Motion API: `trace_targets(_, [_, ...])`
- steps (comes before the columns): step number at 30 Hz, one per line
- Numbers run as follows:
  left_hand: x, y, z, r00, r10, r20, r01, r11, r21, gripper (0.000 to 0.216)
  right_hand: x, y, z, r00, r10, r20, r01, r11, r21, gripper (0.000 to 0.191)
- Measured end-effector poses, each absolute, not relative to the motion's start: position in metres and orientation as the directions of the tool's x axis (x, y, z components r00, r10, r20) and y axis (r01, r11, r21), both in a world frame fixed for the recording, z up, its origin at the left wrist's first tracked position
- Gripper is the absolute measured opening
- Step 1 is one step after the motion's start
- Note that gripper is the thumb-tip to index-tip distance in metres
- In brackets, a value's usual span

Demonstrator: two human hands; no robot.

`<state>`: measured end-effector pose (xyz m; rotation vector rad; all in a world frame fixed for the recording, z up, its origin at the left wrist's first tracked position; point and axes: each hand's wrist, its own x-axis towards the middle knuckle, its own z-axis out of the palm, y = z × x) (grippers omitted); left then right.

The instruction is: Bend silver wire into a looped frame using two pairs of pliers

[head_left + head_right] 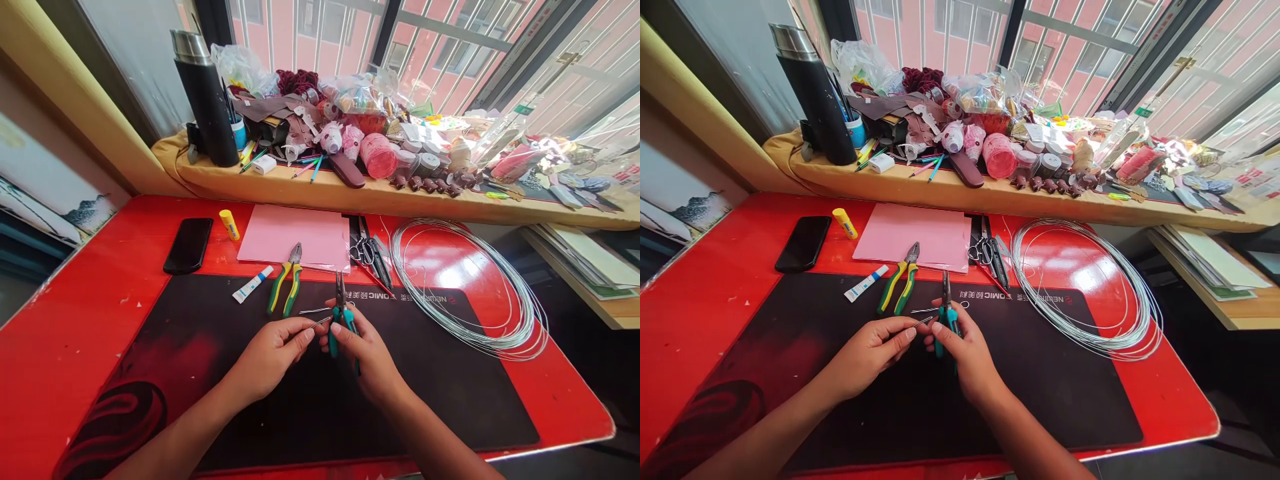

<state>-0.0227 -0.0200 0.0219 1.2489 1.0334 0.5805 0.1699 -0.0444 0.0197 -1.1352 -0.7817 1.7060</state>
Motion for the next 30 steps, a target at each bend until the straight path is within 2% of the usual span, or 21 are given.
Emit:
trace_targets(3, [-0.022, -0.022, 0.025, 0.444, 0.874, -0.199, 0.291, 0.069, 0.954, 0.033, 0.168, -0.041, 0.017, -0.131, 0.932, -0.337, -0.346, -0.361, -0.866, 0.043])
trace_targets(5, [-0.021, -0.023, 0.026, 0.449, 0.880, -0.155, 0.330, -0.002, 0.944, 0.032, 0.167, -0.039, 0.015, -0.112, 0.937, -0.332, -0.338, -0.350, -0.873, 0.042])
trace_targets(9, [-0.024, -0.022, 0.026, 0.443, 0.871, -0.213, 0.284, 0.089, 0.955, 0.034, 0.169, -0.036, 0.015, -0.120, 0.945, -0.303, -0.228, -0.324, -0.918, 0.043])
trace_targets(12, [-0.032, -0.018, 0.025, 0.287, 0.932, -0.220, 0.253, 0.148, 0.956, 0.034, 0.176, -0.037, 0.017, -0.152, 0.954, -0.258, -0.021, -0.264, -0.964, 0.046])
trace_targets(15, [-0.041, -0.014, 0.025, 0.147, 0.966, -0.213, 0.175, 0.187, 0.967, 0.043, 0.185, -0.039, 0.018, -0.213, 0.964, -0.161, 0.280, -0.098, -0.955, 0.051])
trace_targets(18, [-0.046, -0.013, 0.023, 0.121, 0.966, -0.227, 0.076, 0.219, 0.973, 0.050, 0.191, -0.037, 0.020, -0.301, 0.952, -0.058, 0.546, 0.122, -0.829, 0.055])
trace_targets(21, [-0.047, -0.012, 0.020, 0.143, 0.962, -0.232, 0.025, 0.231, 0.973, 0.049, 0.194, -0.034, 0.019, -0.344, 0.938, -0.033, 0.707, 0.236, -0.667, 0.058])
trace_targets(24, [-0.045, -0.011, 0.017, 0.206, 0.945, -0.255, -0.041, 0.269, 0.962, 0.050, 0.193, -0.033, 0.015, -0.371, 0.928, -0.030, 0.777, 0.293, -0.557, 0.060])
trace_targets(26, [-0.042, -0.011, 0.017, 0.242, 0.929, -0.279, -0.088, 0.308, 0.947, 0.051, 0.192, -0.034, 0.012, -0.390, 0.921, -0.024, 0.784, 0.318, -0.533, 0.060])
trace_targets(28, [-0.040, -0.012, 0.019, 0.271, 0.911, -0.311, -0.112, 0.351, 0.930, 0.054, 0.192, -0.035, 0.011, -0.395, 0.918, 0.001, 0.751, 0.324, -0.576, 0.054])
trace_targets(30, [-0.038, -0.013, 0.022, 0.308, 0.887, -0.344, -0.113, 0.393, 0.912, 0.055, 0.192, -0.035, 0.014, -0.365, 0.930, 0.041, 0.676, 0.295, -0.676, 0.043])
